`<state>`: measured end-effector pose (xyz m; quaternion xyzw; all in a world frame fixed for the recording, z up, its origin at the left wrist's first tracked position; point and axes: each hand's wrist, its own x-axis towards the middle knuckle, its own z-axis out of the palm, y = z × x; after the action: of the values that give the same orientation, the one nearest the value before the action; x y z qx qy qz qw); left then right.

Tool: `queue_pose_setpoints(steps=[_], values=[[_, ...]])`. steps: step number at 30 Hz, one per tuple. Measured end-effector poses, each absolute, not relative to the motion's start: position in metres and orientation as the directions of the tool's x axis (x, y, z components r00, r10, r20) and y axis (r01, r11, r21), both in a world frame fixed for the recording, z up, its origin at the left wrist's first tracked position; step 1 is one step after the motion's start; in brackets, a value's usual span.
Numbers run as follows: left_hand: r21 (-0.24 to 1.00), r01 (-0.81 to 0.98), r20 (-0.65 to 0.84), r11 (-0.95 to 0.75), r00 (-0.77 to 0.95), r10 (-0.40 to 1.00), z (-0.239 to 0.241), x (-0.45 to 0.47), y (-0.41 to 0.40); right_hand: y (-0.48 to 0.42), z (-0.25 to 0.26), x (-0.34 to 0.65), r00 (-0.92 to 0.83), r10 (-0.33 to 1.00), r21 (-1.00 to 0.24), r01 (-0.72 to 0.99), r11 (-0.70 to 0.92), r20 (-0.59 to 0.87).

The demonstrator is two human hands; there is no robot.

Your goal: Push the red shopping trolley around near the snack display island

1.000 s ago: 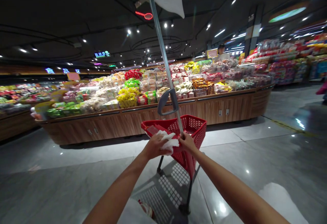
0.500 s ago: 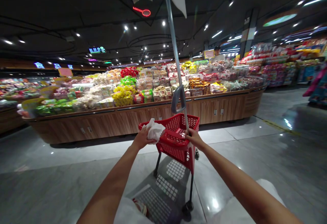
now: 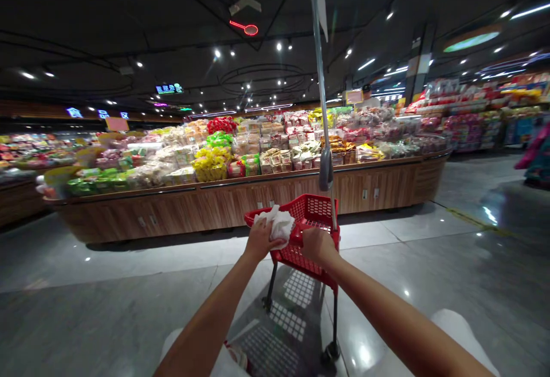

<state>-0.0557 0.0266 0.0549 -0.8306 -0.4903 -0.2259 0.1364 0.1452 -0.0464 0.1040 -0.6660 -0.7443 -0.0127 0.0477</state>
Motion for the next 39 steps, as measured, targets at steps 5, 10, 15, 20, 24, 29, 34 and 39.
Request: queue_pose_setpoints(steps=[5, 10, 15, 20, 24, 29, 34, 39], values=[[-0.139, 0.748, 0.483, -0.649, 0.623, 0.615, 0.071, 0.003, 0.006, -0.046, 0.094, 0.175, -0.06, 0.979, -0.059, 0.996, 0.073, 0.195], [-0.177, 0.692, 0.446, -0.7, 0.69, 0.57, 0.086, 0.019, 0.015, -0.038, 0.085, 0.209, -0.04, 0.968, -0.031, 0.998, 0.049, 0.249], [-0.125, 0.787, 0.458, -0.605, 0.586, 0.668, 0.087, -0.033, 0.036, -0.03, 0.082, 0.243, -0.081, 0.96, 0.012, 0.997, 0.081, 0.267], [-0.139, 0.79, 0.427, -0.597, 0.592, 0.684, 0.085, -0.024, 0.036, -0.027, 0.079, 0.25, -0.098, 0.957, 0.037, 0.995, 0.091, 0.272], [-0.133, 0.843, 0.466, -0.52, 0.517, 0.718, 0.089, 0.029, 0.023, -0.027, 0.079, 0.244, -0.099, 0.963, 0.019, 0.995, 0.097, 0.251], [-0.194, 0.792, 0.454, -0.579, 0.595, 0.663, 0.098, 0.063, 0.008, -0.029, 0.08, 0.242, -0.102, 0.965, 0.029, 0.995, 0.098, 0.242], [-0.214, 0.764, 0.424, -0.609, 0.634, 0.646, 0.102, 0.054, 0.004, -0.029, 0.078, 0.242, -0.115, 0.955, 0.028, 0.993, 0.112, 0.273], [-0.239, 0.739, 0.387, -0.63, 0.668, 0.636, 0.1, 0.05, 0.004, -0.03, 0.078, 0.24, -0.12, 0.955, 0.04, 0.993, 0.113, 0.272]])
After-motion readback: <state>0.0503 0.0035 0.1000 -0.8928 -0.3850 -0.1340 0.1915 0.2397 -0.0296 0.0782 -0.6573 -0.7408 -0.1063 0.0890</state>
